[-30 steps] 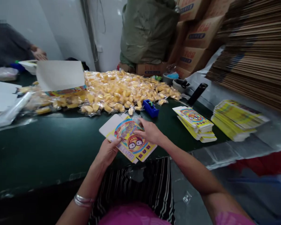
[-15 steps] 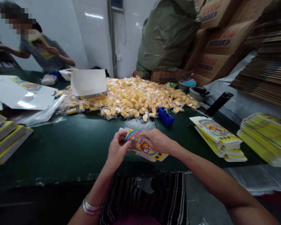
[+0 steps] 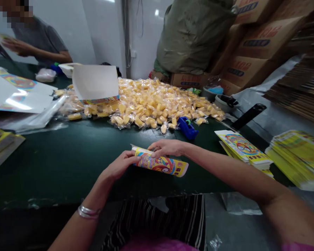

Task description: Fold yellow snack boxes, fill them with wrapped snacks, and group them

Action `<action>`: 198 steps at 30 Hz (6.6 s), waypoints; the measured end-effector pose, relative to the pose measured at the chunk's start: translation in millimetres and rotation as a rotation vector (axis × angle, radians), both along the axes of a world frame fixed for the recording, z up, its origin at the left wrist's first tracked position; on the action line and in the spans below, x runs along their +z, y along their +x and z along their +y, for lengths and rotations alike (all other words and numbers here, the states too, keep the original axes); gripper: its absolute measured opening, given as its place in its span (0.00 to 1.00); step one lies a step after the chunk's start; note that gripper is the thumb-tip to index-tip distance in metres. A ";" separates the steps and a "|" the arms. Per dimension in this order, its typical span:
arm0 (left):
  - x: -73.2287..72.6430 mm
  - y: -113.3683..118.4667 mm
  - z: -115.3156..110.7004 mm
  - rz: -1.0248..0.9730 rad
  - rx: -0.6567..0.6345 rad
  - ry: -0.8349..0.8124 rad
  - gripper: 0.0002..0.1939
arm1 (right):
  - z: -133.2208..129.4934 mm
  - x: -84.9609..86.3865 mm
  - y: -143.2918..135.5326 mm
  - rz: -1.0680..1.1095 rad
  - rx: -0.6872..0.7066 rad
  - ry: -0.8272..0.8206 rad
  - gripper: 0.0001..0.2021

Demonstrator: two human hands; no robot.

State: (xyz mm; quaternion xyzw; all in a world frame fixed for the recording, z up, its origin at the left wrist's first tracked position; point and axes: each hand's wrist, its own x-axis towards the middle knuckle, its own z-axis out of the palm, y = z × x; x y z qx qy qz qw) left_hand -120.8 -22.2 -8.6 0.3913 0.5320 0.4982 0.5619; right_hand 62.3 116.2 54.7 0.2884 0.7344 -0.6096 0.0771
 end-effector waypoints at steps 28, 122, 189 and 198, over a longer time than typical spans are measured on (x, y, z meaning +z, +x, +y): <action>4.9 73.8 -102.3 -0.012 0.168 -0.188 0.30 | -162.0 -62.9 105.9 0.550 -0.689 -0.271 0.22; 37.9 120.1 -106.4 0.298 0.019 0.119 0.10 | -138.7 -0.8 119.1 0.370 -0.135 0.539 0.10; -1.5 35.3 76.3 -0.310 0.232 -0.380 0.11 | 122.0 -61.7 124.9 0.365 -1.455 0.117 0.08; -7.4 36.2 79.0 -0.277 0.227 -0.332 0.10 | 117.8 -84.3 131.8 0.348 -1.428 -0.064 0.09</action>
